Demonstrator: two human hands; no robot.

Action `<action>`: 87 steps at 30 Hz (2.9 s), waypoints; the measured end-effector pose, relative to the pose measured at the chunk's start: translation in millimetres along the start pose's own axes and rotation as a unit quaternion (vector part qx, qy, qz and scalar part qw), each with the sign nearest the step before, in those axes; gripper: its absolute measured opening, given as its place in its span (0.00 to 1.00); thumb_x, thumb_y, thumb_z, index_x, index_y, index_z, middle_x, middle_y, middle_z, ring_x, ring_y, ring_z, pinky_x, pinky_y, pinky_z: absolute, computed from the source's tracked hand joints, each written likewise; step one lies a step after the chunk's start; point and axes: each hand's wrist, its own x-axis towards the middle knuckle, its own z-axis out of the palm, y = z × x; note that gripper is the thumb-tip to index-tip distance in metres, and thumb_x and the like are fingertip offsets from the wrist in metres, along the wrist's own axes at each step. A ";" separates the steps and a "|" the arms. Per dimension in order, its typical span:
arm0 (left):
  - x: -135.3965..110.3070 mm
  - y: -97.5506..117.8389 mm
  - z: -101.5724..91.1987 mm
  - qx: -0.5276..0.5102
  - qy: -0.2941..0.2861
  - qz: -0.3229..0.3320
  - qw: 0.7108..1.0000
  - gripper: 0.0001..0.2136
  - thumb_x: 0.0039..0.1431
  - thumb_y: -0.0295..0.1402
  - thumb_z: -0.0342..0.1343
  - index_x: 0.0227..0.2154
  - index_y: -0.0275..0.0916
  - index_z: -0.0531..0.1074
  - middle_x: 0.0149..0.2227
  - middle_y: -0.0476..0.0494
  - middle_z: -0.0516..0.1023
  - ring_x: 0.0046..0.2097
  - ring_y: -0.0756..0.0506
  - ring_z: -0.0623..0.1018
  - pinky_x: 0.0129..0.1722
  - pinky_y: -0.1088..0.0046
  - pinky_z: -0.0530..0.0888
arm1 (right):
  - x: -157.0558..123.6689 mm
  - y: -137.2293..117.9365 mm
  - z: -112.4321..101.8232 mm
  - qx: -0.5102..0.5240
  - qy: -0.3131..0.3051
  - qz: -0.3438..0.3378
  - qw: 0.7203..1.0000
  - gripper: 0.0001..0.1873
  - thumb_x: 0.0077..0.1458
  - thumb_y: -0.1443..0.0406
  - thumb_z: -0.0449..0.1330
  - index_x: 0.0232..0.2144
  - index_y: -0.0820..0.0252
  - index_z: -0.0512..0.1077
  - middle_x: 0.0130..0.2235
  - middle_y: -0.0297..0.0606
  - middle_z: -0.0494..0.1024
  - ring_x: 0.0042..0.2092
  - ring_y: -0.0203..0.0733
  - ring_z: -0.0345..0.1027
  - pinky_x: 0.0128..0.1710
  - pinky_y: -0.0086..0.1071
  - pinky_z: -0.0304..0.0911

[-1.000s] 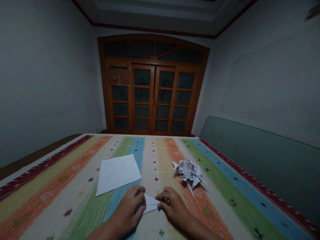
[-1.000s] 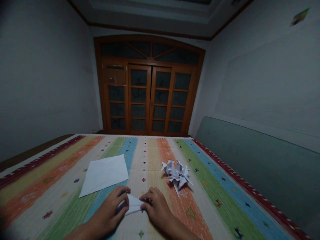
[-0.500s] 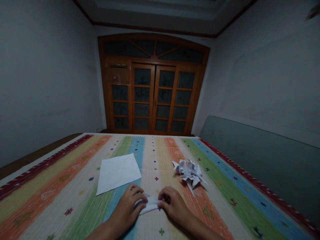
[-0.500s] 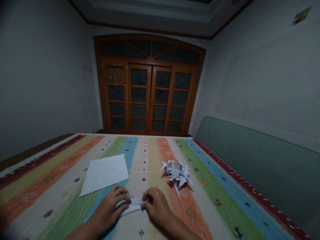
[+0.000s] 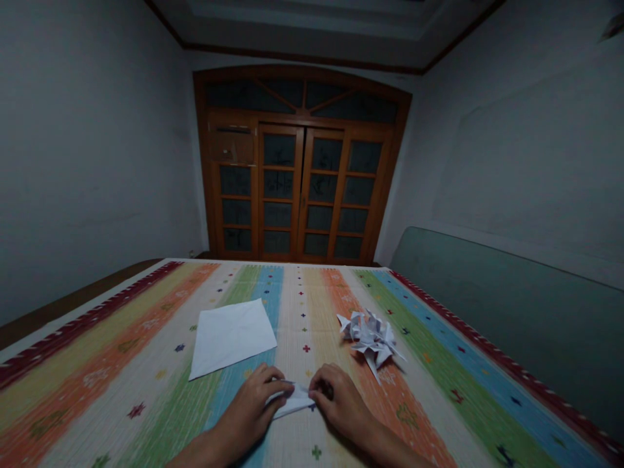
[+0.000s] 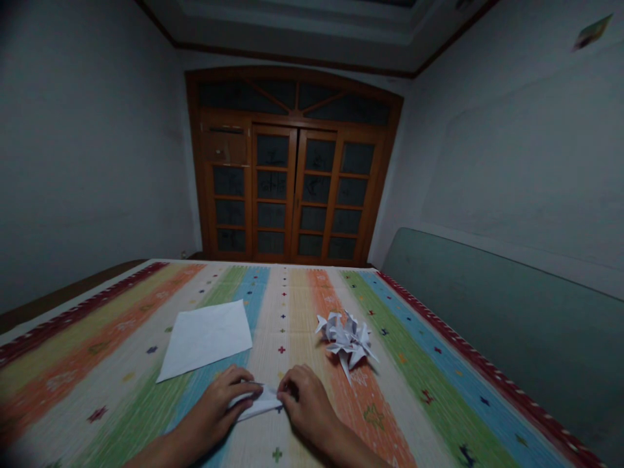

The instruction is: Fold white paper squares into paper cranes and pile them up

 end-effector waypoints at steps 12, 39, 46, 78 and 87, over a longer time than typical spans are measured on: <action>-2.1 1.8 3.0 0.055 -0.035 -0.023 0.998 0.15 0.68 0.22 0.54 0.49 0.49 0.79 0.48 0.41 0.75 0.48 0.39 0.78 0.48 0.64 0.75 | -0.9 -2.5 0.9 -0.038 -0.008 -0.026 0.999 0.09 0.53 0.78 0.61 0.32 0.61 0.76 0.35 0.38 0.78 0.38 0.44 0.71 0.39 0.32 0.63; -3.9 2.9 8.1 0.213 0.019 0.109 0.971 0.08 0.63 0.17 0.58 0.35 0.36 0.74 0.39 0.41 0.77 0.43 0.39 0.76 0.42 0.64 0.76 | -11.6 1.9 2.6 -0.138 -0.040 -0.228 0.963 0.10 0.56 0.77 0.60 0.37 0.61 0.76 0.40 0.44 0.76 0.42 0.48 0.67 0.41 0.37 0.64; -6.2 4.1 6.6 0.229 0.004 0.160 0.960 0.08 0.67 0.18 0.53 0.38 0.37 0.73 0.32 0.44 0.76 0.36 0.41 0.74 0.35 0.68 0.73 | -10.0 -2.2 1.9 -0.161 -0.036 -0.236 0.958 0.08 0.64 0.73 0.57 0.34 0.61 0.74 0.37 0.42 0.74 0.40 0.45 0.66 0.39 0.34 0.62; -3.3 0.8 2.5 0.080 0.044 0.026 0.995 0.11 0.72 0.27 0.50 0.35 0.40 0.75 0.34 0.45 0.78 0.37 0.42 0.77 0.38 0.68 0.72 | -9.9 -2.0 1.9 -0.086 -0.034 -0.161 0.983 0.10 0.63 0.75 0.57 0.39 0.59 0.75 0.38 0.41 0.77 0.41 0.45 0.70 0.41 0.34 0.65; -5.2 4.7 -3.3 0.077 0.026 0.013 0.997 0.08 0.65 0.23 0.56 0.40 0.40 0.79 0.40 0.42 0.76 0.44 0.39 0.75 0.44 0.64 0.74 | -10.2 -2.5 0.5 -0.070 -0.029 -0.137 0.988 0.10 0.59 0.75 0.62 0.39 0.60 0.80 0.40 0.42 0.76 0.43 0.45 0.71 0.42 0.34 0.67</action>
